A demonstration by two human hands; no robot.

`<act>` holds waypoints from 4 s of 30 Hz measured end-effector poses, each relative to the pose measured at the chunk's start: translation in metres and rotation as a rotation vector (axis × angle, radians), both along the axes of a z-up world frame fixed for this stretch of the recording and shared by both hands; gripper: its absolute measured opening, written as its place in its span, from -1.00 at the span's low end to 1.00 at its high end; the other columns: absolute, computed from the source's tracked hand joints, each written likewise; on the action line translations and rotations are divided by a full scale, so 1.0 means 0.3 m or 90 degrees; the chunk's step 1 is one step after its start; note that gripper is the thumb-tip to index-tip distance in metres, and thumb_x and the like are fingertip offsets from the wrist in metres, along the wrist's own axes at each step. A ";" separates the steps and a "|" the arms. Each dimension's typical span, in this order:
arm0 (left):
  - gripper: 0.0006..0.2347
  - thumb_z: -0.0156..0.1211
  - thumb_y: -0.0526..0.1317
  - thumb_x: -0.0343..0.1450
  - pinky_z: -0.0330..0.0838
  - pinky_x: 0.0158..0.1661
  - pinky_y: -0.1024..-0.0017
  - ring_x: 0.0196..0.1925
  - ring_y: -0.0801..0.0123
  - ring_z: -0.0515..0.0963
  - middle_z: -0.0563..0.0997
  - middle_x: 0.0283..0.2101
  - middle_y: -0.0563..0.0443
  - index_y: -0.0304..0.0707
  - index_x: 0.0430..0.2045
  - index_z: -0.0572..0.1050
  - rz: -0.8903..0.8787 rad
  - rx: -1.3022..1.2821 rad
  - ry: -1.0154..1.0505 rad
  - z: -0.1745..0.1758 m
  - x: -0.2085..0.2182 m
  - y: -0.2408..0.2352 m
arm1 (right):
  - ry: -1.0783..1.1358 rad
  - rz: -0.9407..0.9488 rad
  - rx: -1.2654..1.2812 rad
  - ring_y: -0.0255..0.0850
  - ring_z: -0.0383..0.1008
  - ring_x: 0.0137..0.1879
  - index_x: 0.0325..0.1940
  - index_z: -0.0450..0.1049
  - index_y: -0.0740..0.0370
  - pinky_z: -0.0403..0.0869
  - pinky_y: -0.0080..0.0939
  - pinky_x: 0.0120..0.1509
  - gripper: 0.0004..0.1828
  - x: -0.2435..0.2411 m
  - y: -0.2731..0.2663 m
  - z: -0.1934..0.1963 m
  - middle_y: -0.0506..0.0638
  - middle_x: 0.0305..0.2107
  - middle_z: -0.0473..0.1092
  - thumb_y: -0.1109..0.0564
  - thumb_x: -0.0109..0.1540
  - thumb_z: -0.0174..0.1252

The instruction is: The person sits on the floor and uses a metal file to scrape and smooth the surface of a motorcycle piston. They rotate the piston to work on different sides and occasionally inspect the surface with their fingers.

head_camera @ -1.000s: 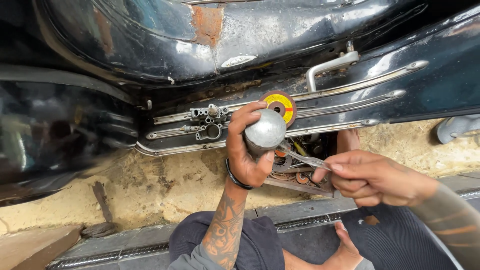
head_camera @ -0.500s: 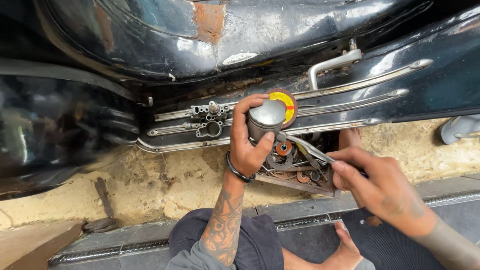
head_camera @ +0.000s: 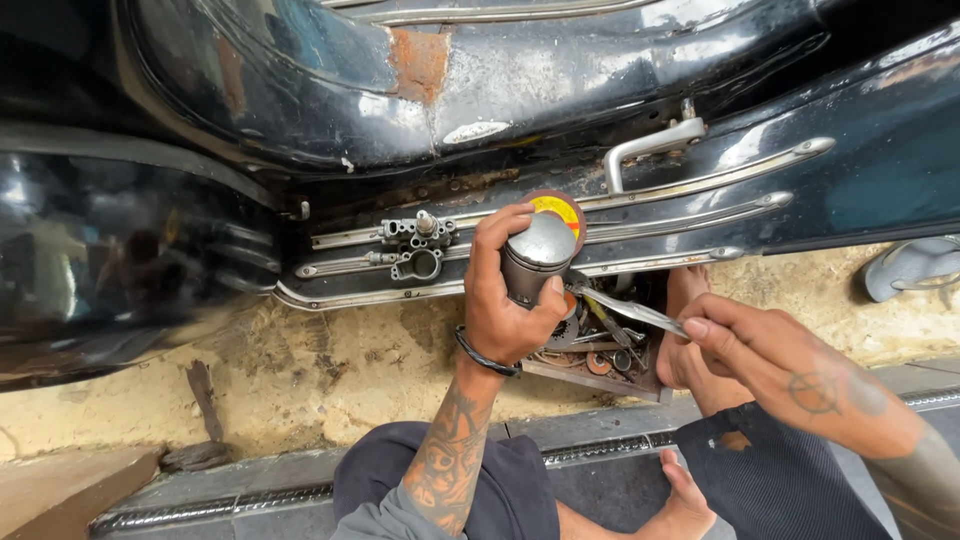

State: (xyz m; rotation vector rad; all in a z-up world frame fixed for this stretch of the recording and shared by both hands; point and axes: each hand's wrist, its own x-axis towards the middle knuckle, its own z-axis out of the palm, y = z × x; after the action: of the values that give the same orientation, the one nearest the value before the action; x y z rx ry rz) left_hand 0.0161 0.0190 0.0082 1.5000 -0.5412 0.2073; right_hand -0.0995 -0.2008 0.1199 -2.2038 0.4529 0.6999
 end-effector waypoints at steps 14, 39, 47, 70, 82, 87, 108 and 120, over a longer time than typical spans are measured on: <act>-0.46 0.14 -0.07 0.39 0.54 -0.10 0.32 -0.05 0.11 0.60 0.56 0.08 -0.34 -0.32 0.25 0.29 -0.115 -0.432 0.321 -0.094 0.055 0.044 | -0.153 -0.101 -0.008 -0.26 0.38 -0.39 -0.08 0.53 0.20 0.36 -0.25 -0.22 -0.80 -0.116 -0.064 -0.090 -0.06 -0.48 0.58 0.10 0.35 0.03; -0.51 0.15 -0.02 0.53 0.39 0.32 0.22 0.33 0.13 0.46 0.44 0.29 -0.23 -0.23 0.30 0.23 -0.200 -0.275 0.249 -0.046 0.000 -0.004 | -0.275 0.100 -0.230 -0.15 0.58 -0.09 0.29 0.46 0.00 0.48 -0.15 -0.09 -0.53 -0.122 0.026 -0.046 -0.08 -0.17 0.49 0.08 0.28 0.08; -0.51 0.19 -0.06 0.48 0.29 0.39 0.31 0.37 0.21 0.42 0.44 0.30 -0.12 -0.21 0.27 0.26 -0.178 -0.161 0.206 -0.020 0.011 0.009 | -0.347 0.257 -0.404 -0.02 0.53 -0.25 0.40 0.30 -0.10 0.48 0.01 -0.31 -0.40 -0.129 0.039 -0.094 -0.02 -0.17 0.42 0.01 0.25 0.13; -0.52 0.23 -0.07 0.40 0.51 0.15 0.37 0.18 0.21 0.55 0.51 0.23 -0.13 -0.17 0.20 0.33 -0.108 -0.100 0.190 -0.023 0.032 0.043 | -0.262 0.129 -0.233 -0.04 0.60 0.10 0.28 0.42 -0.11 0.49 -0.06 0.00 -0.46 -0.053 0.060 -0.120 -0.05 0.17 0.50 -0.13 0.21 0.15; -0.56 0.27 -0.08 0.44 0.40 0.36 0.19 0.35 0.08 0.48 0.44 0.27 -0.22 -0.11 0.20 0.32 -0.143 -0.168 0.047 -0.060 0.042 0.063 | 0.206 -0.400 0.550 -0.36 -0.20 -0.64 0.04 0.52 0.38 -0.26 -0.36 -0.64 -0.69 0.005 -0.002 -0.250 -0.02 -0.70 0.00 0.11 0.39 0.01; -0.50 0.27 -0.17 0.41 0.46 0.38 0.24 0.36 0.09 0.50 0.46 0.30 -0.16 -0.21 0.26 0.29 -0.148 -0.090 0.077 -0.030 0.052 0.079 | 0.035 -0.196 0.356 -0.29 -0.06 -0.62 0.05 0.59 0.29 -0.06 -0.30 -0.60 -0.58 -0.009 0.040 -0.234 -0.02 -0.69 0.03 -0.03 0.38 -0.05; -0.34 0.40 -0.02 0.37 0.36 0.38 0.26 0.40 0.21 0.43 0.42 0.33 -0.14 -0.22 0.32 0.22 -0.214 -0.203 0.245 -0.067 0.006 -0.005 | 0.104 -0.393 0.670 -0.39 -0.28 -0.65 0.04 0.44 0.41 -0.25 -0.32 -0.65 -0.62 -0.016 0.016 -0.325 -0.14 -0.70 -0.13 0.01 0.38 -0.02; -0.47 0.45 -0.22 0.33 0.48 0.26 0.29 0.24 0.14 0.57 0.53 0.24 -0.34 -0.27 0.16 0.33 -0.413 -0.380 0.425 -0.093 -0.047 -0.040 | -0.114 -0.031 -0.170 -0.17 0.52 -0.54 0.11 0.57 -0.04 0.44 -0.22 -0.23 -0.65 -0.107 0.023 -0.269 -0.02 -0.61 0.58 -0.03 0.28 0.08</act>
State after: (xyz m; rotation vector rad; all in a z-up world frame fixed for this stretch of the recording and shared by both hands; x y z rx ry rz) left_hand 0.0022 0.0070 -0.0198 0.6862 -0.3469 -0.5808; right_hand -0.1316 -0.1940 0.0393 -2.4695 0.5314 0.4298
